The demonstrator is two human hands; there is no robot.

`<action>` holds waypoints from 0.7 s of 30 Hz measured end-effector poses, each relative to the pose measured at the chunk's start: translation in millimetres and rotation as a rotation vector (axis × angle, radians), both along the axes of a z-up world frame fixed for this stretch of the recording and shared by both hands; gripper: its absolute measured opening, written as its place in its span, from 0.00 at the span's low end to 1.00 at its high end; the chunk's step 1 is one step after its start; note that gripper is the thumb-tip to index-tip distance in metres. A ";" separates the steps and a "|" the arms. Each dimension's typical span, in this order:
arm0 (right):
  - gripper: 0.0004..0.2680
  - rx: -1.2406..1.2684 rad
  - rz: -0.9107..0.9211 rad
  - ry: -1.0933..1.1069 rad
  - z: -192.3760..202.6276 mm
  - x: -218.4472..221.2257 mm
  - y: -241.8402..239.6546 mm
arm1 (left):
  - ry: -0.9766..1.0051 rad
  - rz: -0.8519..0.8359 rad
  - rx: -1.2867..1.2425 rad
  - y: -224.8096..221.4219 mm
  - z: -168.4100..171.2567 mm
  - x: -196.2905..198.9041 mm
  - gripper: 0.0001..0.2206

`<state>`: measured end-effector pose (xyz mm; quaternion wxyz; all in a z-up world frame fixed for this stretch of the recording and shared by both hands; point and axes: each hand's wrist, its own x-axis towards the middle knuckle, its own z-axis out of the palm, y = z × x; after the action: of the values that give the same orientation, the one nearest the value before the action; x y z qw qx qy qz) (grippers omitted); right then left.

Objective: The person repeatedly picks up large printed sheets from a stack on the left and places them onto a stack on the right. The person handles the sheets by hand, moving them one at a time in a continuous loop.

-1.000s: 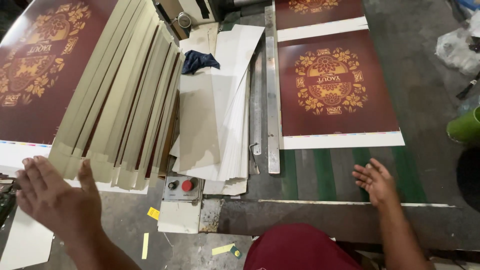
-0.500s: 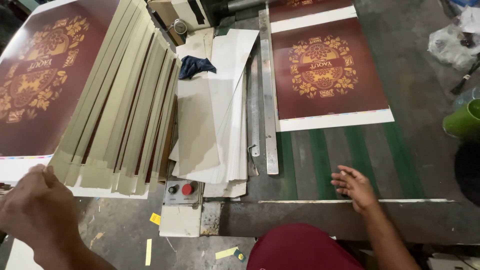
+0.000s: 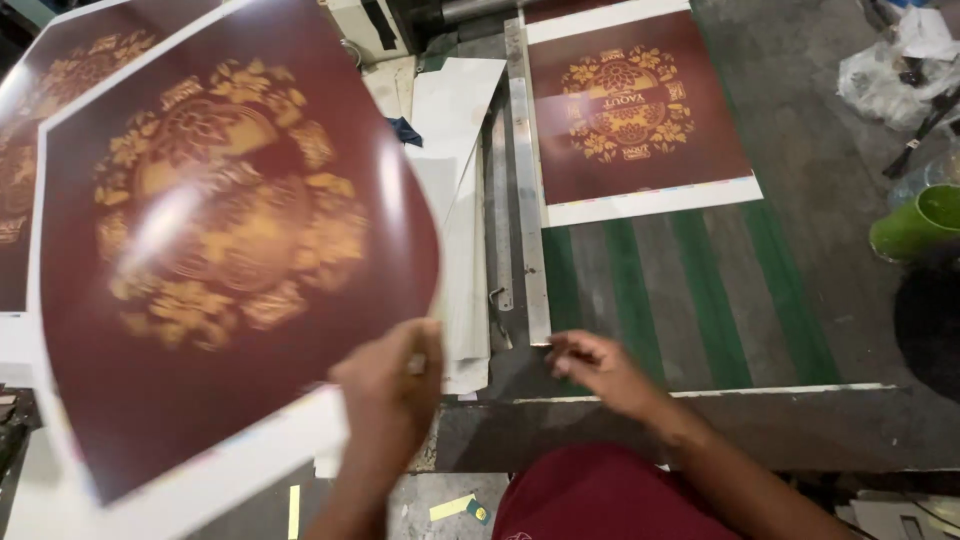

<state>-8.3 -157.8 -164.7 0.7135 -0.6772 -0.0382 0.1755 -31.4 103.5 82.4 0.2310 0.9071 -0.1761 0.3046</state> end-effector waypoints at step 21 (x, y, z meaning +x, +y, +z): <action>0.04 0.427 -0.760 0.014 -62.3 -45.4 -76.0 | -0.141 -0.047 0.026 -23.3 -63.1 15.6 0.12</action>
<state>-53.7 -233.7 -227.0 0.8518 -0.4791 0.1832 -0.1069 -15.8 80.1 19.3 0.2132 0.8820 -0.2170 0.3600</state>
